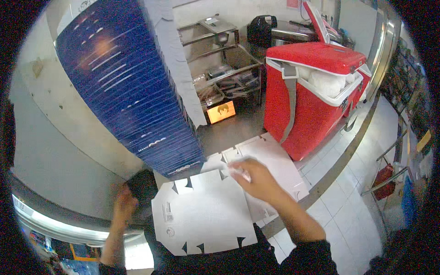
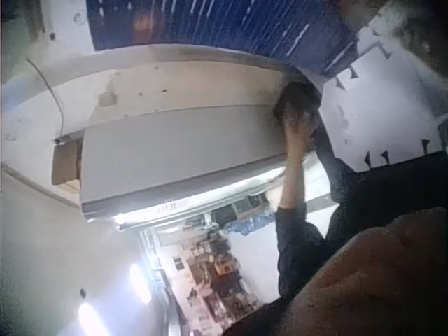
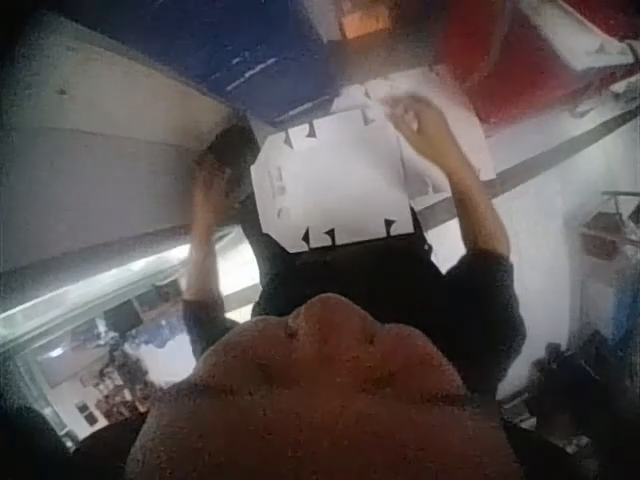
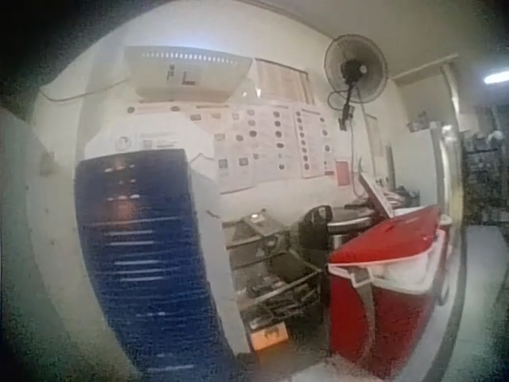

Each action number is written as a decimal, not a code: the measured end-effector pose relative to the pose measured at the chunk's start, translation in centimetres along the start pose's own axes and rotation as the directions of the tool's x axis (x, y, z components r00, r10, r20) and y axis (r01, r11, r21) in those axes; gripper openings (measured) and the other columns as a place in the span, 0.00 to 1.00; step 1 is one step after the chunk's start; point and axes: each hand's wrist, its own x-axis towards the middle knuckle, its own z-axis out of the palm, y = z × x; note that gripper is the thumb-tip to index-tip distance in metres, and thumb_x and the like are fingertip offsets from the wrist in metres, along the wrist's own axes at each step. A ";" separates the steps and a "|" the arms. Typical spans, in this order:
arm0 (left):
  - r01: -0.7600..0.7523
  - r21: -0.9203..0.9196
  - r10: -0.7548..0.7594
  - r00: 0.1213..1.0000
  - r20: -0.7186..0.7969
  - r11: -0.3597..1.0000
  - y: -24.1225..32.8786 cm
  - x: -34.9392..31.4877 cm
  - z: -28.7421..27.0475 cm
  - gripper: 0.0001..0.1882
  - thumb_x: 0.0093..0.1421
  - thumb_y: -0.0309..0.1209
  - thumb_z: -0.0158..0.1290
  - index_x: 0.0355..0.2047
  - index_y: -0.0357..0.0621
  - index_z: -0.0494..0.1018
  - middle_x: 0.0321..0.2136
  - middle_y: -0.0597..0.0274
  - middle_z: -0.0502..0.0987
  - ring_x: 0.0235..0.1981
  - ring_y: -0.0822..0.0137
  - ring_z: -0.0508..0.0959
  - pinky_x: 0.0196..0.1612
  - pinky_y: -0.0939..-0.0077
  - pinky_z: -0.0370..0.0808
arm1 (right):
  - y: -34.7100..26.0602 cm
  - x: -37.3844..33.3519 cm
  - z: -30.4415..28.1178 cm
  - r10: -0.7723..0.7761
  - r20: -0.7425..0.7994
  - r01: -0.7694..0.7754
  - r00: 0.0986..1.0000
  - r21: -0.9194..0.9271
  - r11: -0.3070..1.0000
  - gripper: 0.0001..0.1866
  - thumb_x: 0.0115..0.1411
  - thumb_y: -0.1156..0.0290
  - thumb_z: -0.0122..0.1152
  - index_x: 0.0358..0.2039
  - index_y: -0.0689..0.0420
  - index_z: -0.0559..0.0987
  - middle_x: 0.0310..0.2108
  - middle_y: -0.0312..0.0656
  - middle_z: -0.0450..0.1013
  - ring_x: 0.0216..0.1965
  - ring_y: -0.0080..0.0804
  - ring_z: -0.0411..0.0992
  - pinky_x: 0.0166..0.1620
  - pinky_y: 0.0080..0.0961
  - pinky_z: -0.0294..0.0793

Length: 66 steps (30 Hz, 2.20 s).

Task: The recorder is assembling and stacking cardboard food boxes on a kitchen work surface.

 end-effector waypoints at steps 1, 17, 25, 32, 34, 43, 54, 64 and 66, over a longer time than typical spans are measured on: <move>0.178 0.141 -0.187 0.981 0.054 0.974 -3.4 -2.0 1.5 0.35 0.64 0.32 0.54 0.65 0.32 0.51 0.62 0.42 0.61 0.62 0.55 0.64 0.63 0.62 0.62 | 1.6 -2.9 1.1 0.147 0.035 -0.144 0.989 -0.064 0.987 0.17 0.60 0.64 0.60 0.47 0.58 0.78 0.39 0.49 0.73 0.38 0.45 0.72 0.44 0.34 0.73; -0.087 0.164 0.113 0.982 -0.154 0.983 -3.4 -11.5 11.7 0.39 0.58 0.18 0.51 0.67 0.34 0.45 0.59 0.44 0.60 0.52 0.56 0.71 0.56 0.64 0.67 | 3.9 -8.6 5.1 0.285 -0.112 -0.273 0.952 0.110 0.956 0.36 0.54 0.73 0.65 0.64 0.57 0.63 0.47 0.51 0.71 0.40 0.41 0.73 0.41 0.30 0.75; 0.036 -0.389 0.026 0.988 0.153 0.920 0.7 -11.4 13.8 0.40 0.58 0.17 0.54 0.67 0.39 0.48 0.57 0.50 0.64 0.54 0.61 0.71 0.55 0.69 0.72 | 8.2 -10.0 -1.9 0.344 -0.366 -0.351 0.865 0.051 0.935 0.34 0.50 0.78 0.68 0.59 0.54 0.71 0.43 0.48 0.75 0.39 0.37 0.76 0.40 0.31 0.77; -0.176 -0.109 0.201 0.932 0.301 0.978 1.1 -9.2 17.9 0.39 0.59 0.21 0.57 0.66 0.37 0.50 0.59 0.48 0.63 0.60 0.57 0.66 0.61 0.64 0.66 | 12.5 -11.7 -3.7 0.325 -0.560 -0.579 0.762 -0.365 0.729 0.33 0.49 0.71 0.71 0.57 0.64 0.71 0.42 0.56 0.76 0.40 0.53 0.76 0.48 0.38 0.74; -0.105 -0.245 0.188 0.919 0.346 0.964 0.7 -9.1 18.1 0.38 0.60 0.23 0.57 0.67 0.39 0.50 0.62 0.51 0.61 0.62 0.58 0.64 0.62 0.64 0.65 | 9.6 -11.2 -4.0 0.568 -0.396 -0.643 0.721 -0.077 0.762 0.36 0.50 0.69 0.71 0.59 0.64 0.68 0.42 0.59 0.76 0.41 0.50 0.77 0.48 0.35 0.73; 0.146 -0.326 -0.030 0.941 0.337 0.934 0.3 -11.3 15.3 0.38 0.60 0.25 0.57 0.65 0.31 0.50 0.52 0.45 0.68 0.54 0.60 0.72 0.54 0.68 0.73 | 10.0 -17.0 -3.3 0.627 0.002 -0.519 0.779 0.563 0.643 0.31 0.58 0.76 0.63 0.62 0.60 0.66 0.44 0.45 0.77 0.41 0.29 0.75 0.47 0.28 0.74; 0.100 -0.042 -0.104 0.991 -0.087 0.994 -5.3 -14.6 8.9 0.48 0.53 0.22 0.62 0.66 0.29 0.42 0.54 0.38 0.68 0.54 0.52 0.72 0.53 0.66 0.73 | 4.4 -16.0 7.8 0.292 0.229 -0.347 0.929 0.256 0.902 0.36 0.62 0.67 0.61 0.66 0.60 0.56 0.48 0.56 0.74 0.47 0.40 0.74 0.52 0.30 0.71; 0.182 -0.118 -0.191 0.979 -0.072 0.976 -4.6 -16.0 6.9 0.47 0.51 0.19 0.62 0.66 0.30 0.46 0.53 0.39 0.69 0.53 0.54 0.73 0.55 0.64 0.71 | 2.9 -9.6 6.4 0.021 -0.094 -0.051 0.995 -0.327 0.944 0.33 0.54 0.65 0.66 0.61 0.54 0.69 0.51 0.55 0.68 0.52 0.53 0.66 0.55 0.40 0.67; 0.192 -0.133 -0.200 0.978 -0.055 0.972 -4.5 -15.5 7.0 0.47 0.51 0.20 0.62 0.66 0.31 0.46 0.54 0.38 0.68 0.54 0.54 0.72 0.56 0.63 0.70 | 3.8 -7.1 6.4 -0.055 -0.136 0.020 0.989 -0.246 0.969 0.31 0.54 0.64 0.66 0.59 0.55 0.71 0.53 0.54 0.66 0.56 0.54 0.62 0.57 0.41 0.65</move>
